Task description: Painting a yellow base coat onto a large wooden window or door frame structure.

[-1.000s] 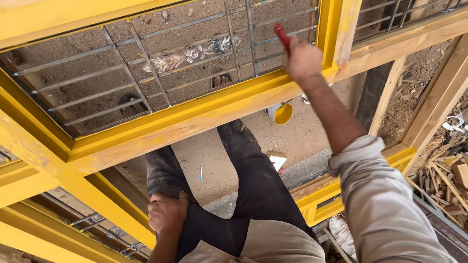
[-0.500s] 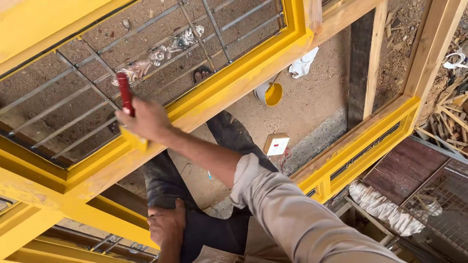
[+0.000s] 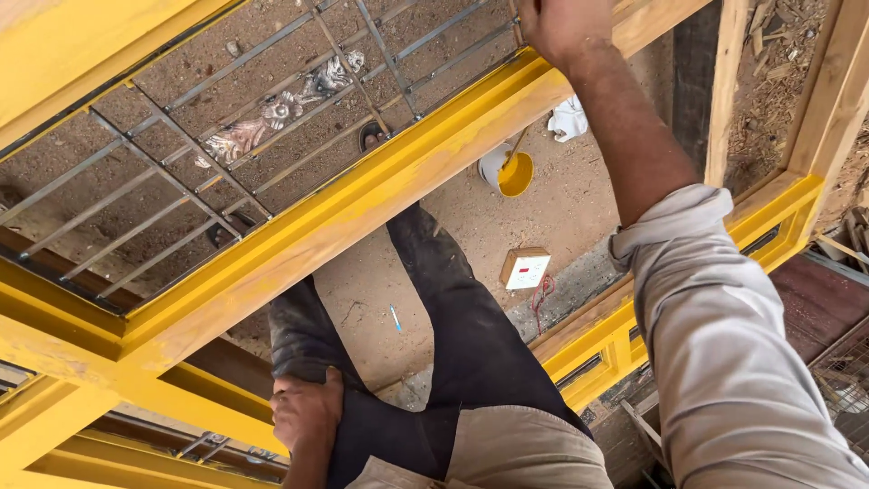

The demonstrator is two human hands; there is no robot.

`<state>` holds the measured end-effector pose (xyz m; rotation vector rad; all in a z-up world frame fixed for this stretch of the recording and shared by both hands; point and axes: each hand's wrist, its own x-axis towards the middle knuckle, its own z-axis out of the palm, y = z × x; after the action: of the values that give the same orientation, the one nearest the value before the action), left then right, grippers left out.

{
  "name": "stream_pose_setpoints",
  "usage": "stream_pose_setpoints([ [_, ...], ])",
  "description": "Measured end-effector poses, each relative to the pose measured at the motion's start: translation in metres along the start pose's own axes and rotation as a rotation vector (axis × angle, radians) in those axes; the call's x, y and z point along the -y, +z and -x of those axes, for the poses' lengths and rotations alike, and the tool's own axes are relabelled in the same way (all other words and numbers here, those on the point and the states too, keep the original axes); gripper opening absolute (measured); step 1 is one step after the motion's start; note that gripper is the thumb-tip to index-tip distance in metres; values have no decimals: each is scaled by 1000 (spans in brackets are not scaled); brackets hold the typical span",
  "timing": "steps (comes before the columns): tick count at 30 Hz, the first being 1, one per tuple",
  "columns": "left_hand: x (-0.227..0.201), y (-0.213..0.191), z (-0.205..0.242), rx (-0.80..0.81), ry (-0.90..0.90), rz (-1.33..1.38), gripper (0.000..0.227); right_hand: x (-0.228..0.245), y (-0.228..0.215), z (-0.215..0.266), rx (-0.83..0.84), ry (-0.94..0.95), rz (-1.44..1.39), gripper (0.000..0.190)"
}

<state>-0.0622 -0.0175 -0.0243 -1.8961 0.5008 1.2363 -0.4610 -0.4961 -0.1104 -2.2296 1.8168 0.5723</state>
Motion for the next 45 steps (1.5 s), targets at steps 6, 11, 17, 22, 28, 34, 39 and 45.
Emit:
stream_pose_setpoints([
  [6,-16,6,10,60,-39,-73,113,84,43,17,25,-340,101,32],
  [11,-28,-1,14,41,-29,-108,113,294,64,95,112,-407,-270,33],
  [17,-39,-34,28,-49,38,-218,108,446,19,162,-189,-232,-1107,33],
  [22,-29,-38,11,-164,177,-307,99,350,3,175,-405,-6,-1539,29],
  [28,-23,-64,0,-175,261,-443,93,162,80,256,-823,541,-1691,19],
  [34,-45,-74,8,-193,236,-548,87,57,178,343,-881,1177,-1441,18],
  [39,-79,-73,25,-191,212,-667,85,10,307,345,-992,1136,-1402,22],
  [45,-104,-52,19,-244,146,-758,94,-27,391,292,-774,1038,-1322,27],
])
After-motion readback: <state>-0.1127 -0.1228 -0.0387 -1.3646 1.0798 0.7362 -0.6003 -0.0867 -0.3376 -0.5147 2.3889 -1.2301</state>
